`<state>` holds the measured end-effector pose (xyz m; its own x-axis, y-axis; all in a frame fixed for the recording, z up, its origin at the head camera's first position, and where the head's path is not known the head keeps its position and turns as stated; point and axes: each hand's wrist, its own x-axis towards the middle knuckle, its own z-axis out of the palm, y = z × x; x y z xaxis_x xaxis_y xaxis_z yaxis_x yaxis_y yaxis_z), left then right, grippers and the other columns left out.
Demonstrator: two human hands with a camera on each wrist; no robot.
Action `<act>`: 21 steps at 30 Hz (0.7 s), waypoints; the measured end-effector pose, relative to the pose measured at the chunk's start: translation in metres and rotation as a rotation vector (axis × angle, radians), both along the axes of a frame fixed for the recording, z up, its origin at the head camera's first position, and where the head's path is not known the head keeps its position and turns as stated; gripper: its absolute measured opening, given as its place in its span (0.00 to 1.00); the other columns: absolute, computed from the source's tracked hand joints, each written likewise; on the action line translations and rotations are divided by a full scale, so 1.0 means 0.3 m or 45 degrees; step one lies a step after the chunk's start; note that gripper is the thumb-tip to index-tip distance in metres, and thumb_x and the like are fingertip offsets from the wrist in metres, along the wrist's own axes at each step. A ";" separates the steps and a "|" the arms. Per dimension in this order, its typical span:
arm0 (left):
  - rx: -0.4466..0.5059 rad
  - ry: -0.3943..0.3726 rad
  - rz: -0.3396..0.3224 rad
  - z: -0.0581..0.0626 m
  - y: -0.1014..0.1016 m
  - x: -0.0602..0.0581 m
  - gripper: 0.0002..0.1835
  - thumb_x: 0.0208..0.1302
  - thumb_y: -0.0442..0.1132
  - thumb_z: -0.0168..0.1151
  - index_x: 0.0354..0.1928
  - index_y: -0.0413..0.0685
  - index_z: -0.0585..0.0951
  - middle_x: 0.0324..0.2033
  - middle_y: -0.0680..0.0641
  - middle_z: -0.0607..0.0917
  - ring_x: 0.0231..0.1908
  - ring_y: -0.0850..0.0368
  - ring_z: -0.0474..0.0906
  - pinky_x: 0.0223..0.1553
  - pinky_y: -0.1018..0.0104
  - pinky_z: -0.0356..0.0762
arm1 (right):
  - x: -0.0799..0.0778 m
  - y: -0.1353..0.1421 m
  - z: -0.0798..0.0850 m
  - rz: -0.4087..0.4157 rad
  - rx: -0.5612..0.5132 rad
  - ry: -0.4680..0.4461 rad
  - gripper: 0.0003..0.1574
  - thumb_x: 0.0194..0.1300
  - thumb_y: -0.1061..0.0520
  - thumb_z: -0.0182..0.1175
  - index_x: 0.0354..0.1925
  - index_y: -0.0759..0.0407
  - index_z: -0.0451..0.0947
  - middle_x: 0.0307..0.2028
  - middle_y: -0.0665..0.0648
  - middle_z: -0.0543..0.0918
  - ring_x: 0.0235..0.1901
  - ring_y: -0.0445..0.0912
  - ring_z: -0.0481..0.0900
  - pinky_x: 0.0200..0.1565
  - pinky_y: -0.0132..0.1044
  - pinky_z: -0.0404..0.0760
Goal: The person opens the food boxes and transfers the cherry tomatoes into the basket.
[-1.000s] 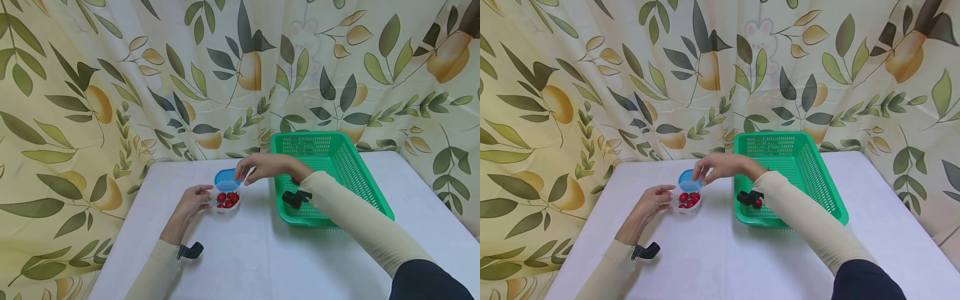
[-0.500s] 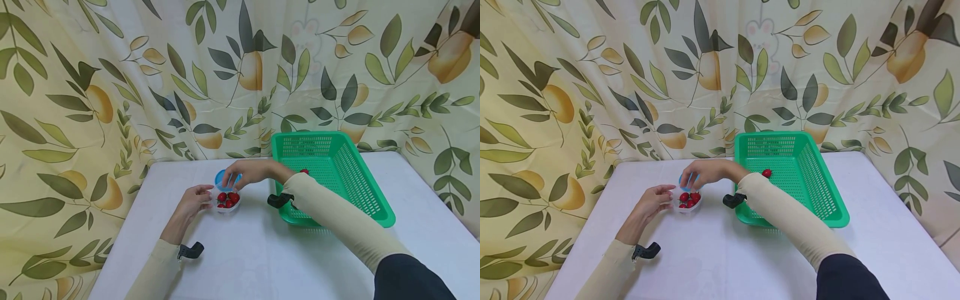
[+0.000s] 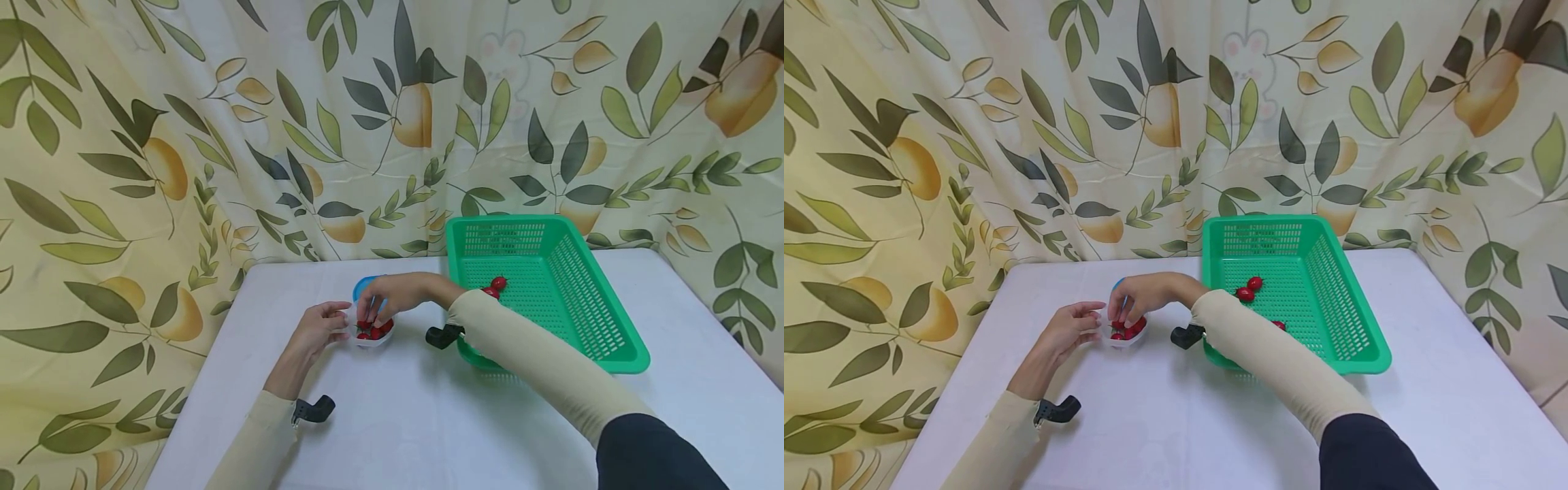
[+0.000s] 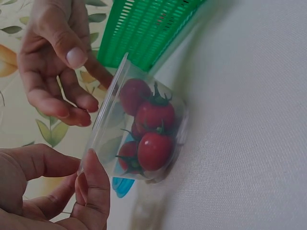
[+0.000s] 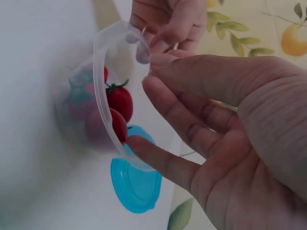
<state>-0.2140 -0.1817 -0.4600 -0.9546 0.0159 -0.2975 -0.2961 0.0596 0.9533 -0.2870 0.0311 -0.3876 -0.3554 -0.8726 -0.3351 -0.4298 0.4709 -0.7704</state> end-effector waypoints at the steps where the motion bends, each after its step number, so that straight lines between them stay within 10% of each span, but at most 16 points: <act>1: 0.000 0.001 0.000 0.002 0.001 0.001 0.22 0.66 0.24 0.58 0.62 0.37 0.78 0.39 0.45 0.74 0.35 0.55 0.76 0.34 0.68 0.86 | 0.002 -0.003 -0.001 -0.005 0.009 0.000 0.20 0.67 0.67 0.64 0.57 0.63 0.80 0.57 0.61 0.81 0.57 0.50 0.80 0.56 0.42 0.83; 21: 0.007 0.001 -0.019 0.004 -0.001 0.001 0.22 0.67 0.24 0.57 0.63 0.35 0.77 0.40 0.44 0.74 0.36 0.57 0.76 0.34 0.70 0.85 | 0.009 -0.028 -0.022 0.011 0.213 0.284 0.16 0.69 0.69 0.60 0.52 0.58 0.83 0.53 0.53 0.84 0.55 0.47 0.81 0.58 0.41 0.82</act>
<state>-0.2138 -0.1819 -0.4587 -0.9545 0.0314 -0.2966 -0.2944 0.0587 0.9539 -0.2842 0.0227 -0.3942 -0.4296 -0.8150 -0.3889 -0.5845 0.5792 -0.5683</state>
